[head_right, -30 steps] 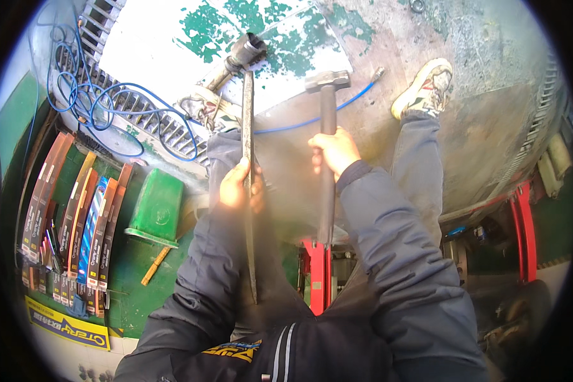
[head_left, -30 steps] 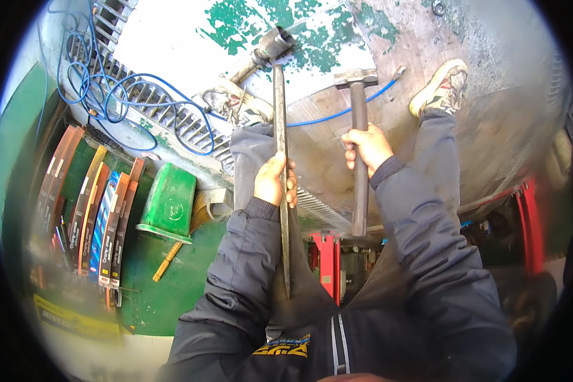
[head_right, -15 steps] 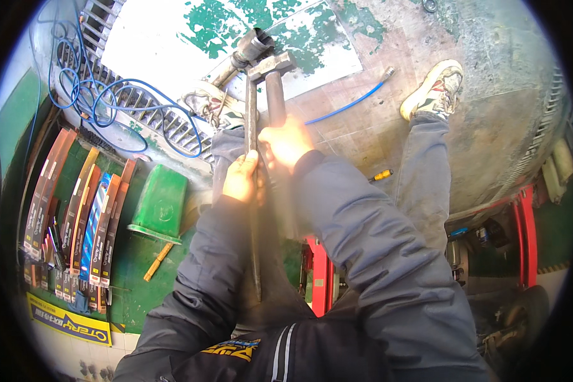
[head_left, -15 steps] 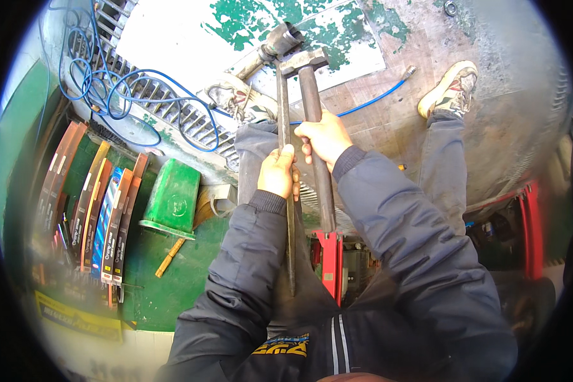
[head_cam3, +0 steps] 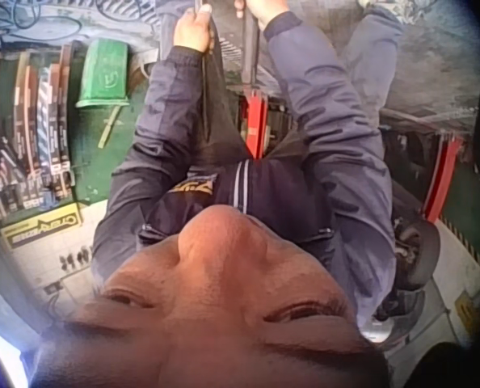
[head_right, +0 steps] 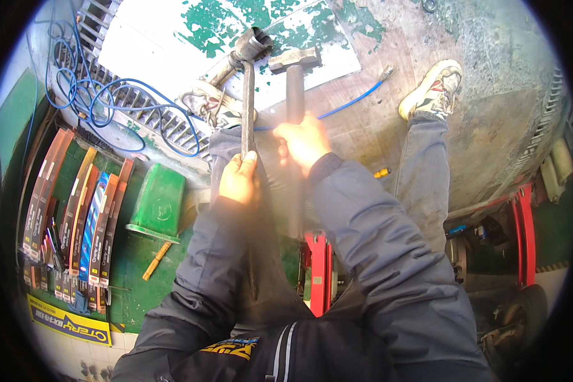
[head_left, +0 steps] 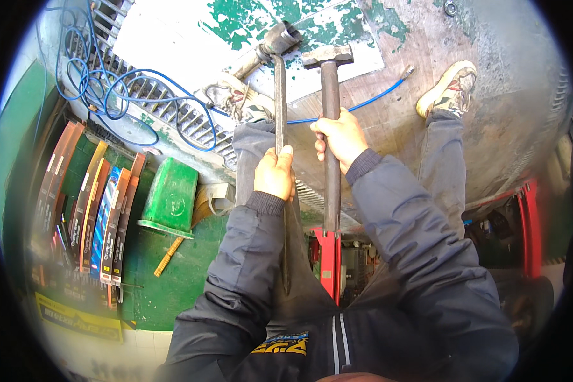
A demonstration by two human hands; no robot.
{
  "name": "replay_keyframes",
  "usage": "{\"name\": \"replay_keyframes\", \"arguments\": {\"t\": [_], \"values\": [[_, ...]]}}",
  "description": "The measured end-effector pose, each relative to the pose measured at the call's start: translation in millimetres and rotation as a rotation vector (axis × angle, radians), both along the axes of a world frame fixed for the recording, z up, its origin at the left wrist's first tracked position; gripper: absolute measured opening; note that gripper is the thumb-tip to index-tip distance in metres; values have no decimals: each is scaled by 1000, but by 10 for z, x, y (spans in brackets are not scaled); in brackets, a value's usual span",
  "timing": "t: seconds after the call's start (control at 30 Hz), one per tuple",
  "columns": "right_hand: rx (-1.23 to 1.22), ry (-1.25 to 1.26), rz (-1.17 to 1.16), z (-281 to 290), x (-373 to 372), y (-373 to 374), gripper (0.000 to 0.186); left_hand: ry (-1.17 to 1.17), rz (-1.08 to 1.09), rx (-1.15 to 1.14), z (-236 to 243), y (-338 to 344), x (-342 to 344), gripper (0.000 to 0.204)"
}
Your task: The person repeatedly strikes a long metal bar with a hammer while holding the bar steady with the other hand. The action is continuous and focused on the same object throughout the clip.
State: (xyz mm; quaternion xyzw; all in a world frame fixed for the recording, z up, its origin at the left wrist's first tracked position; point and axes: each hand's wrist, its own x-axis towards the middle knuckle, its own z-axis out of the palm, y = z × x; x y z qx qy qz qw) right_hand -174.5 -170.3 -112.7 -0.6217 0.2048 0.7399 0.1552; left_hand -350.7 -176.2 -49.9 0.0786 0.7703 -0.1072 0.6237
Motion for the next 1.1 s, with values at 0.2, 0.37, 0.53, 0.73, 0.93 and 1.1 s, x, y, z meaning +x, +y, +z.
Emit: {"name": "replay_keyframes", "arguments": {"t": [0.2, 0.37, 0.53, 0.73, 0.93, 1.1], "values": [[20, 49, 20, -58, -325, 37, 19, 37, 0, -18, -63, 5, -57, 30], [48, 156, 42, -211, 145, -86, 17, 36, 32, -50, -41, 63, -77, 29], [377, -338, 189, 449, 2101, 351, 16, 6, 33, -66, -25, 118, -122, 28], [346, -1197, -324, 775, 1886, 1269, 14, 1, -6, -76, -72, 94, -173, 28], [45, 250, 223, 28, -51, -298, 14, 35, 48, -108, 91, 48, -227, 30], [-142, 199, 247, 28, 394, -1075, 25, -20, 58, -24, 52, -237, -184, 29]]}}
